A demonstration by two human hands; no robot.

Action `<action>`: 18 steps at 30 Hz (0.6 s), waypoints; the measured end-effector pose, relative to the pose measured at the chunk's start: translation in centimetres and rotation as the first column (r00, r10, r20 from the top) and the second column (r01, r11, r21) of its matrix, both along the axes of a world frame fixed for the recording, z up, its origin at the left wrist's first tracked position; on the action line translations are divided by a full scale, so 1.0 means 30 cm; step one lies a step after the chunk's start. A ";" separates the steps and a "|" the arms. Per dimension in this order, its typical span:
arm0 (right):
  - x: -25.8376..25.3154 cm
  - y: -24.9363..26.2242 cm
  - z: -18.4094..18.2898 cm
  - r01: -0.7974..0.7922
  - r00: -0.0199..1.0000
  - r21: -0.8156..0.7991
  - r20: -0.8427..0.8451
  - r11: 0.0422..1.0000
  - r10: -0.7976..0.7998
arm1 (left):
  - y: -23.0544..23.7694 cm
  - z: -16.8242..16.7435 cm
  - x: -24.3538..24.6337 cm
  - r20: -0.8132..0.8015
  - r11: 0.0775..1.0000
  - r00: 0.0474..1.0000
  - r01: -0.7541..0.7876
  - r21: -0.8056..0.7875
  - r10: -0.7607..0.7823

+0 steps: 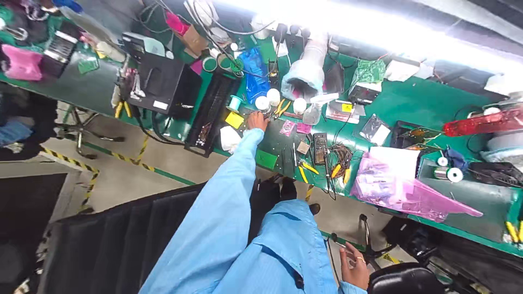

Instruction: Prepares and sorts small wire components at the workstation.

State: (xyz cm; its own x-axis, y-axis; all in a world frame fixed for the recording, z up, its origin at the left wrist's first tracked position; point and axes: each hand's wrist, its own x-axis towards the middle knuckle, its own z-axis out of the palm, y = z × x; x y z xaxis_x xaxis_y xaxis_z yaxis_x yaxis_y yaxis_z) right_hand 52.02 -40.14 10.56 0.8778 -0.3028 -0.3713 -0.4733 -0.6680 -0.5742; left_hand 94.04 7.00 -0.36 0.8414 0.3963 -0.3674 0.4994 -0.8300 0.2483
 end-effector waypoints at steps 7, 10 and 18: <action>0.112 0.037 0.010 0.022 0.999 0.006 -0.032 1.000 -0.022 | 0.045 -0.032 0.006 -0.038 0.975 0.976 0.217 0.053 -0.215; 0.154 0.049 0.007 0.020 0.999 0.005 -0.032 1.000 -0.020 | 0.053 -0.043 -0.001 -0.042 0.967 0.970 0.242 0.074 -0.240; 0.233 0.063 0.020 -0.002 1.000 -0.013 -0.013 1.000 0.002 | 0.127 -0.032 -0.066 0.039 0.979 0.979 0.201 0.048 -0.202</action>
